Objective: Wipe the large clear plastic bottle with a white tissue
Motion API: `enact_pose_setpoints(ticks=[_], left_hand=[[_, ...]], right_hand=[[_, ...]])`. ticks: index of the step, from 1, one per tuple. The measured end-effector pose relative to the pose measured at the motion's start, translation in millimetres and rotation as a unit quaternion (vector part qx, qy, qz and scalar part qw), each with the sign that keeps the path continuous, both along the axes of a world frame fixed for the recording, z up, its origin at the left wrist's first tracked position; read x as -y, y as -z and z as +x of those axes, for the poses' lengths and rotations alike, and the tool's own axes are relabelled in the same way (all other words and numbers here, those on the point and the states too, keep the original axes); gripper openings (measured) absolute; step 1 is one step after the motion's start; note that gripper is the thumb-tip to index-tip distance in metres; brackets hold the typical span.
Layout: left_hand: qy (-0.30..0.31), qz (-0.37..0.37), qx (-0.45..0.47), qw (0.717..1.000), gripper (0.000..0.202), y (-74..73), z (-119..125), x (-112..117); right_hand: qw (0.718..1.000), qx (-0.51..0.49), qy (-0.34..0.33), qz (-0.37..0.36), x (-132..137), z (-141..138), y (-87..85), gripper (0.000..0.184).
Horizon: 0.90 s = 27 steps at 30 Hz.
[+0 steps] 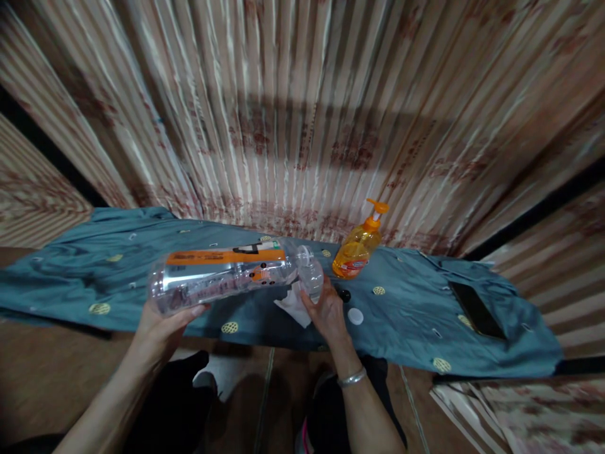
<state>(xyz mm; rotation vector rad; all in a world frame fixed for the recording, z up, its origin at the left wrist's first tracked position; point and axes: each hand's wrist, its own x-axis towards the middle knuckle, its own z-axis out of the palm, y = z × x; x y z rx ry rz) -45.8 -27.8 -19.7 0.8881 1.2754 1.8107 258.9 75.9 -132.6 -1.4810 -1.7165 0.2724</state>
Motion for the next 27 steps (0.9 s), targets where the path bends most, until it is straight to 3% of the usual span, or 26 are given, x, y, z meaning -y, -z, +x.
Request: enact_pose_setpoints(ticks=[7,12,16,27], left_hand=[[0.014,-0.017,0.000,1.000,0.115,2.5,-3.2,-1.4],[0.032,-0.030,0.009,0.999,0.114,3.9,-12.0,-2.0],[0.027,-0.040,0.018,0.999,0.108,3.2,-8.4,0.7],[0.025,-0.051,0.033,0.998,0.115,0.6,0.7,1.4]], right_hand=[[1.000,0.006,-0.005,-0.004,1.2,1.2,-1.2,0.068],[1.000,0.010,0.002,-0.001,1.8,1.2,-1.0,0.081],[1.000,0.015,0.007,0.003,3.4,0.0,0.3,0.085],[1.000,0.026,0.008,-0.010,3.4,5.0,-0.5,0.093]])
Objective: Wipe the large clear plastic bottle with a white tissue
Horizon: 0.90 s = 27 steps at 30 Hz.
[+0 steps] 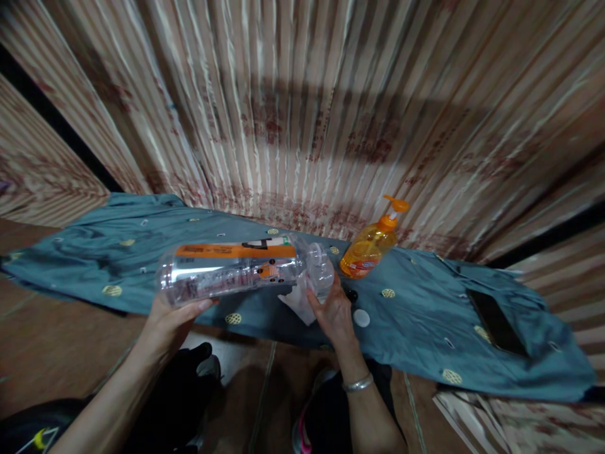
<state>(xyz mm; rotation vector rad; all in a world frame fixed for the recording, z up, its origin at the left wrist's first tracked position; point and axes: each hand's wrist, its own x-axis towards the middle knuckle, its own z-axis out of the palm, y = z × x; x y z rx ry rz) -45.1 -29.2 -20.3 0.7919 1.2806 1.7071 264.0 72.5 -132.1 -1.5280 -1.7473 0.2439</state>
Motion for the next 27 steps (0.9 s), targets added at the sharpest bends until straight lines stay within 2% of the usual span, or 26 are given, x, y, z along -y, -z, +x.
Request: enact_pose_setpoints(ticks=[4,7,15,20,27], left_hand=[[-0.013,0.022,-0.014,1.000,0.108,2.8,2.8,1.4],[-0.023,0.019,-0.008,1.000,0.111,0.8,4.9,1.1],[0.008,0.001,0.006,1.000,0.117,-6.5,6.9,-1.2],[-0.010,-0.008,0.034,0.999,0.113,-10.8,12.9,-0.5],[0.028,0.016,0.024,0.999,0.107,2.5,-2.0,-2.0]], right_hand=[[1.000,0.017,0.000,-0.003,-1.7,1.4,0.3,0.093],[1.000,0.020,0.013,0.001,-3.4,1.8,3.9,0.096],[1.000,0.009,0.012,0.000,-3.5,4.1,7.3,0.075],[1.000,-0.003,0.005,-0.002,-2.6,3.9,4.8,0.071],[1.000,0.003,0.006,-0.004,-1.1,2.2,1.5,0.072]])
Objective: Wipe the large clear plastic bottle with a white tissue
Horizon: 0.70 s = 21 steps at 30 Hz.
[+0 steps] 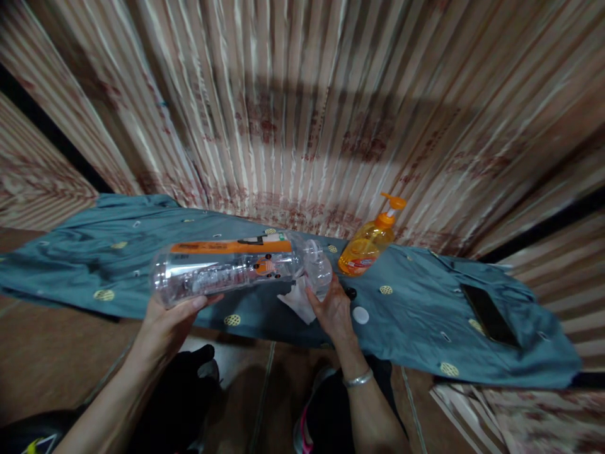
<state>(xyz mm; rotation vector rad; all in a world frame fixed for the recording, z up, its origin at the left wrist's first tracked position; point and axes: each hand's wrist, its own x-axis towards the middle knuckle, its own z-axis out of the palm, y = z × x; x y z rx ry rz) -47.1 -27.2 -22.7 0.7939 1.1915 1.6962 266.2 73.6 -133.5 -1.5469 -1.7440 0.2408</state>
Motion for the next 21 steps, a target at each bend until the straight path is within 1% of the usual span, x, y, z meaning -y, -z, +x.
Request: enact_pose_setpoints(ticks=[4,7,11,13,18,21], left_hand=[[-0.002,0.011,-0.005,1.000,0.108,4.1,-4.8,-0.5],[-0.007,0.018,-0.008,1.000,0.106,3.5,-4.3,-0.5],[-0.005,0.028,-0.011,1.000,0.103,1.9,-2.1,-0.2],[-0.008,0.029,-0.013,0.999,0.105,1.5,-1.2,0.0],[-0.020,0.027,-0.013,0.999,0.116,2.1,-0.9,-0.1],[-0.019,0.034,-0.012,0.999,0.113,3.3,-1.2,-0.4]], right_hand=[[1.000,0.000,-0.007,0.012,-0.5,-0.5,-0.1,0.073],[1.000,-0.008,-0.012,0.018,-1.1,-0.3,0.1,0.075],[1.000,-0.005,-0.017,0.012,-1.0,0.6,0.1,0.072],[1.000,0.002,-0.012,0.010,-1.0,0.9,0.9,0.077],[1.000,0.016,0.006,0.019,-2.4,0.0,5.0,0.095],[0.999,0.022,0.006,0.030,-3.5,-0.8,7.0,0.099]])
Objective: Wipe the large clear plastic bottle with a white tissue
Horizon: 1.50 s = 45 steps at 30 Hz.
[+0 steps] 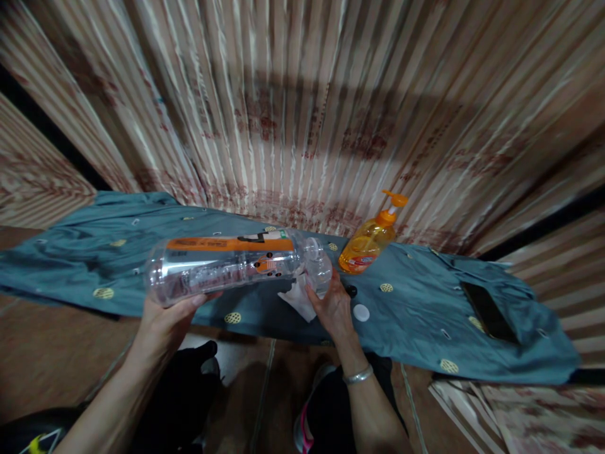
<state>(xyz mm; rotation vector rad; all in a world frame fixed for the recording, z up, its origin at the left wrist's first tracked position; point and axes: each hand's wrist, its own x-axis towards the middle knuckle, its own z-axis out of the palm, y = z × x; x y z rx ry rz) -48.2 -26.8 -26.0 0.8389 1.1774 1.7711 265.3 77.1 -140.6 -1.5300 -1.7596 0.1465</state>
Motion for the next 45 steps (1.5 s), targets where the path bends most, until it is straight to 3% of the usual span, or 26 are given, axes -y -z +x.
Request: enact_pose_setpoints(ticks=[7,28,35,42,45], left_hand=[[-0.010,0.005,0.001,1.000,0.104,6.1,-2.4,0.4],[-0.019,-0.005,-0.018,1.000,0.114,11.0,-4.6,2.6],[-0.015,0.007,-0.016,1.000,0.111,8.3,-2.5,3.9],[-0.020,0.008,-0.023,1.000,0.109,7.5,-2.1,3.2],[-0.023,0.007,-0.026,0.999,0.110,8.6,-3.2,2.6]], right_hand=[[1.000,0.001,0.011,0.019,-1.0,-0.4,2.8,0.097],[1.000,0.012,0.010,-0.017,0.3,4.8,3.0,0.077],[1.000,0.003,0.006,-0.021,1.2,2.4,-1.7,0.084],[1.000,0.005,0.000,-0.023,1.6,4.7,-2.2,0.067],[1.000,0.004,-0.001,-0.028,1.4,5.9,-1.0,0.070]])
